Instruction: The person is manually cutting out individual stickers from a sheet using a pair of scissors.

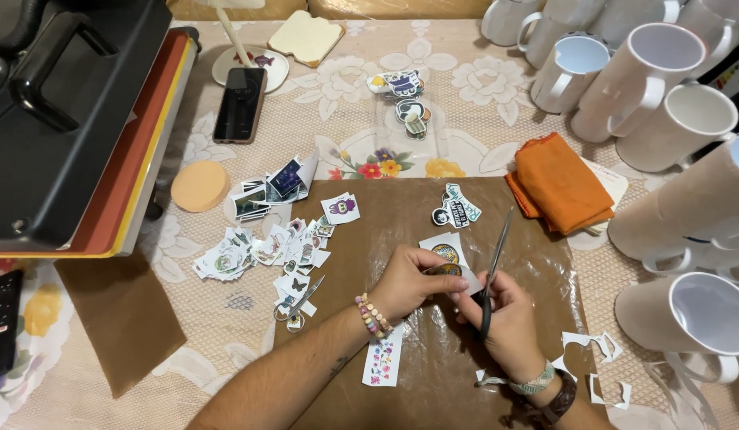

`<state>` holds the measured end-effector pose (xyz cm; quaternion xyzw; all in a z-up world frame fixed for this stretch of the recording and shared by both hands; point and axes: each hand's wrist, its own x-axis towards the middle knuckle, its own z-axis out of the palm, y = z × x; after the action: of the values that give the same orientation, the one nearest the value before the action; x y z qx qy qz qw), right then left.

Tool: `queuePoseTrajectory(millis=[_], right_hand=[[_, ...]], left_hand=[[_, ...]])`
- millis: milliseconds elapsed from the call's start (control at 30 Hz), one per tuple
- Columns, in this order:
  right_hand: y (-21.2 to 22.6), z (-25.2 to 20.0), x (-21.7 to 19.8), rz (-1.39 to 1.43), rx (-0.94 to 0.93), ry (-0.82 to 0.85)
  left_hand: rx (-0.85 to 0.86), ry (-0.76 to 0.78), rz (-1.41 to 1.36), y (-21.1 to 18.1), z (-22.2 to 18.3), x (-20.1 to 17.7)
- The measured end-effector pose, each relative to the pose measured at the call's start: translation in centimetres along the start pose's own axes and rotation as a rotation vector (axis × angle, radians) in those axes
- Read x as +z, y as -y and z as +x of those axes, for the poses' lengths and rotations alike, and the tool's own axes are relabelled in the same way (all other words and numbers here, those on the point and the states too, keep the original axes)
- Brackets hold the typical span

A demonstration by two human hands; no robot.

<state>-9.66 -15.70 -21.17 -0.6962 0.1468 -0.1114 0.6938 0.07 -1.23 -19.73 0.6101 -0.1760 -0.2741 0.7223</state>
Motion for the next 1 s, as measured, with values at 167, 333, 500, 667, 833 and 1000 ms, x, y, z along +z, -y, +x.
queuePoseTrajectory(millis=[167,333,500,667,833,1000], right_hand=[[-0.1,0.0,-0.1,0.018,0.060,-0.049],[0.0,-0.1,-0.3,0.006,0.049,-0.026],[-0.4,0.0,-0.4,0.018,0.036,-0.099],[0.7,-0.2,-0.5,0.010,-0.011,-0.210],[1.2,-0.3,-0.6,0.063,-0.131,-0.257],[0.6,-0.1,-0.8,0.097,-0.190,-0.249]], left_hand=[[-0.139,-0.087,-0.015,1.4,0.8,-0.2],[0.054,-0.030,0.102,-0.6,-0.2,0.4],[-0.085,-0.082,0.026,1.1,0.6,-0.3],[-0.036,-0.040,0.030,1.3,0.3,-0.2],[0.000,0.125,-0.030,1.0,-0.1,-0.4],[-0.050,0.200,-0.092,1.8,0.1,-0.4]])
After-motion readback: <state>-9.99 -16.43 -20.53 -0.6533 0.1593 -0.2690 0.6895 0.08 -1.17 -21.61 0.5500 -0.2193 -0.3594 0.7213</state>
